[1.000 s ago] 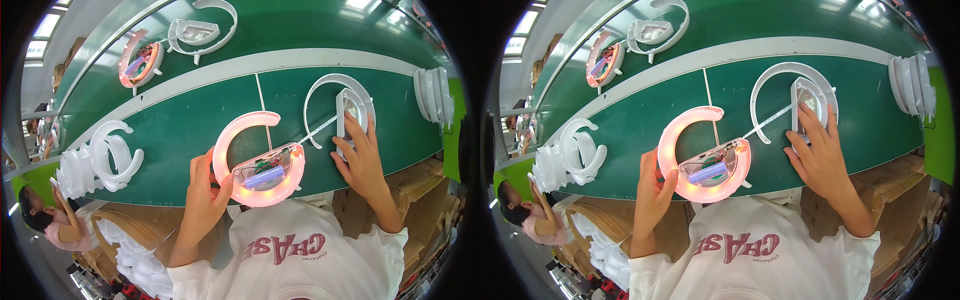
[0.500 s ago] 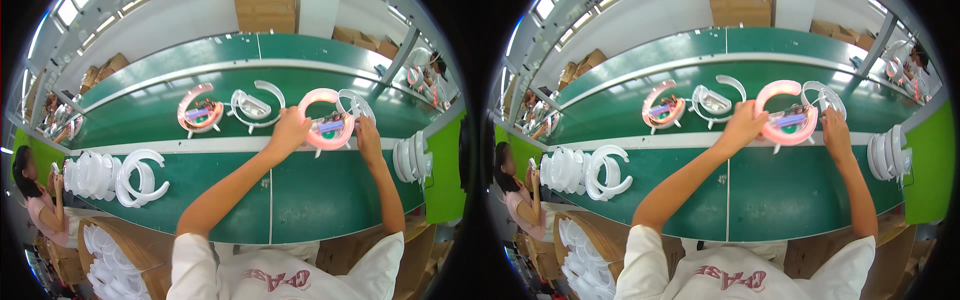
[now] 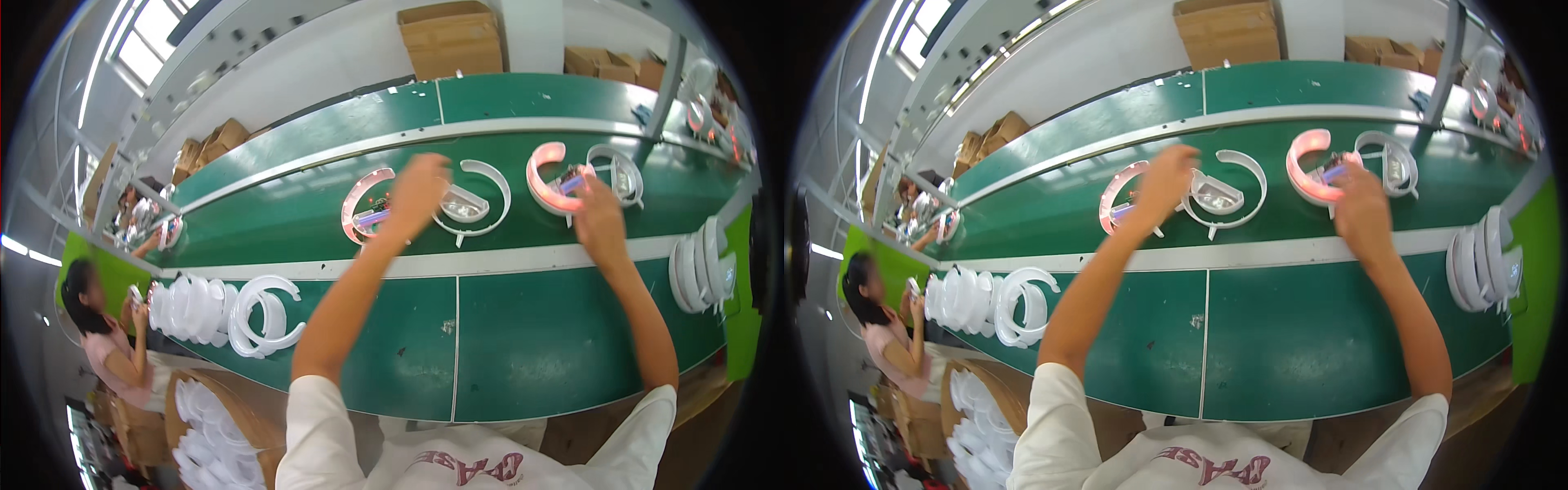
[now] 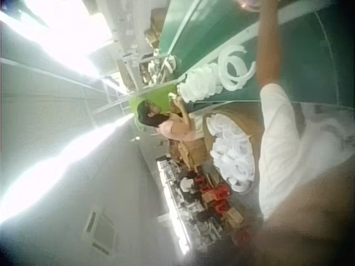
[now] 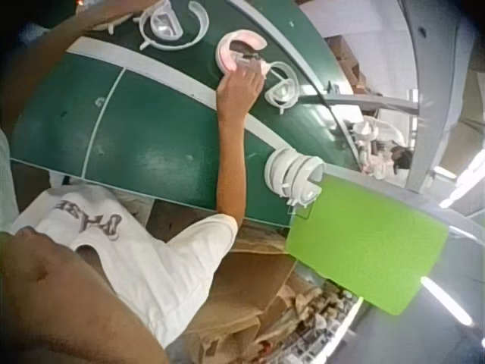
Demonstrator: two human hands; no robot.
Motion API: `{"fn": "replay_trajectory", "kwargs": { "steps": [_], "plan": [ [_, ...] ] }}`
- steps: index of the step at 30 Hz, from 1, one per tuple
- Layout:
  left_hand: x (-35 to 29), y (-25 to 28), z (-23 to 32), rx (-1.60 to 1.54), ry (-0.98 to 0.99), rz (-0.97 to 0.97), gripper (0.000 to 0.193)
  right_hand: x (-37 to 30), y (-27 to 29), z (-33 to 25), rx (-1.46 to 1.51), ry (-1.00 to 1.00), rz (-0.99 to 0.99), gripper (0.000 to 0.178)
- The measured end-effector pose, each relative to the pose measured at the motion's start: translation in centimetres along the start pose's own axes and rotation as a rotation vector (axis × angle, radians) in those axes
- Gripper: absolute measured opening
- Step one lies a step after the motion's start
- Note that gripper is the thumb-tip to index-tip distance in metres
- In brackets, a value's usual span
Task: The person assembles circular LED light fixtures by hand, combining plastic rings, LED components, and wires.
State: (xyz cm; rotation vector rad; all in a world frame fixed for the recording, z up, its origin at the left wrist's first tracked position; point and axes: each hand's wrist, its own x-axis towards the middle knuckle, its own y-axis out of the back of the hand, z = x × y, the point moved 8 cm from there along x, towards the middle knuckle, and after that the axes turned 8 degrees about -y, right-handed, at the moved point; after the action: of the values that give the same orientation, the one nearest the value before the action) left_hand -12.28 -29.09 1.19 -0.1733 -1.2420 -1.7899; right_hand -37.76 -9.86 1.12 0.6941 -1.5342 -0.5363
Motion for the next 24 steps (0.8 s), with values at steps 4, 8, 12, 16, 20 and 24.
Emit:
{"fn": "replay_trajectory", "kwargs": {
  "steps": [4, 8, 12, 16, 20, 24],
  "plan": [
    [-5.5, 8.6, -9.6, 0.795, 0.531, -0.268, 0.039, 0.2, -4.2, -10.7, 0.311, 0.22, -0.274, 0.044],
    [-10.4, 7.9, -14.5, 0.344, 0.616, -0.151, 0.029, -1.1, -7.8, -12.2, 0.295, 0.158, -0.271, 0.037],
    [-9.7, 7.5, -9.4, 0.058, 0.458, 0.011, 0.026, -1.9, -5.9, -10.6, 0.215, 0.083, -0.215, 0.024],
    [-12.7, 10.4, -2.4, -0.085, 0.497, 0.044, 0.027, -4.0, 2.5, -12.8, 0.338, 0.008, -0.082, 0.019],
    [-20.7, 9.8, 4.7, -0.319, 0.637, -0.033, 0.029, -10.0, 7.4, -13.2, 0.304, -0.053, -0.242, 0.023],
    [-26.2, 6.3, 9.6, -0.5, 0.773, -0.071, 0.029, -14.9, 11.4, -13.2, 0.198, -0.144, -0.408, 0.023]
  ]
}}
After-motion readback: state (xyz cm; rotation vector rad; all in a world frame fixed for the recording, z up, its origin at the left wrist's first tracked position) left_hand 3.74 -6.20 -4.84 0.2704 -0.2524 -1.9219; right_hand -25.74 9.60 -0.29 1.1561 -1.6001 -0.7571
